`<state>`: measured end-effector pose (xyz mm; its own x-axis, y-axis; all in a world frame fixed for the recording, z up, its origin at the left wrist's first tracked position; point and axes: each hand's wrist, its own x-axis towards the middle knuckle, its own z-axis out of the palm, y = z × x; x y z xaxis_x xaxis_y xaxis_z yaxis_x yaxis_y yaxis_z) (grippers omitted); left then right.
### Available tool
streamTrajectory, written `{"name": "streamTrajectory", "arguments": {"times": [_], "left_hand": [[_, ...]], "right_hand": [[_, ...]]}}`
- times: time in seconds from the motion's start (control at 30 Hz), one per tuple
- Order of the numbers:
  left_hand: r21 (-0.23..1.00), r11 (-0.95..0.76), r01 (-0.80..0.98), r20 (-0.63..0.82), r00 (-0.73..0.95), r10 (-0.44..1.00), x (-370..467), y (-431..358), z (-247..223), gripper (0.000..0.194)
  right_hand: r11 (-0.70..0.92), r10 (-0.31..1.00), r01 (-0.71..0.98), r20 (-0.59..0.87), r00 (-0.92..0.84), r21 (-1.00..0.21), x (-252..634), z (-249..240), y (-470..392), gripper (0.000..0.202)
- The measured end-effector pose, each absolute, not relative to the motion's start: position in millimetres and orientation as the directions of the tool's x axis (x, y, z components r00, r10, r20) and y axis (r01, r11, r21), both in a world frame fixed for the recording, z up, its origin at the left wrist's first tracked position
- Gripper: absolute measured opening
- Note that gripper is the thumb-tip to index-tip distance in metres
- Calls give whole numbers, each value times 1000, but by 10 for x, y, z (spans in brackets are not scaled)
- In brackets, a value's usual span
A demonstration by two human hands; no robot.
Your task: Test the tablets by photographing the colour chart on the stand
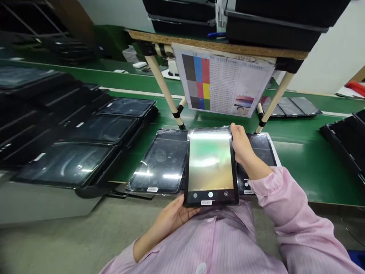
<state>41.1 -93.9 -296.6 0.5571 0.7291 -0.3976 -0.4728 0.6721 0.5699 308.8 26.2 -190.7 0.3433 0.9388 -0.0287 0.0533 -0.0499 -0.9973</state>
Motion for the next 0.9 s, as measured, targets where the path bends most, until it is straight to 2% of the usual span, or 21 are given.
{"name": "streamTrajectory", "arguments": {"times": [0.07,0.13,0.27,0.33,0.43,0.5,0.6,0.67,0.77,0.83,0.9], "left_hand": [[603,621,-502,-306,573,760,402,-973,-2853,39],[622,555,-552,-225,553,802,358,-975,-2724,42],[693,447,-566,-154,489,858,272,-824,-2495,54],[764,377,-524,-136,440,888,263,-707,-2405,57],[901,140,-410,-27,269,963,296,-547,-2291,61],[960,-83,-266,128,159,979,336,-471,-2230,62],[928,-372,3,369,129,921,414,-398,-2184,71],[863,-471,183,450,146,881,473,-364,-2188,89],[785,-484,386,481,113,870,561,-321,-2227,114],[754,-483,446,500,87,861,611,-297,-2258,117],[736,-494,463,524,73,848,649,-278,-2286,118]], "right_hand": [[2,934,41,17,357,-999,3073,-1817,130,65],[96,948,80,116,297,-992,3042,-1696,-36,72],[287,941,248,321,110,-925,2917,-1499,-354,84],[343,917,349,391,76,-872,2847,-1464,-421,86],[366,893,363,433,123,-857,2773,-1494,-356,84],[323,897,294,389,207,-900,2747,-1566,-237,81],[272,881,227,337,333,-935,2745,-1727,-52,82],[267,873,202,325,364,-942,2767,-1837,34,88],[217,879,264,305,366,-940,2827,-1958,97,98],[188,869,353,323,375,-917,2862,-2001,113,99],[218,868,478,393,304,-851,2874,-2017,120,98]]}}
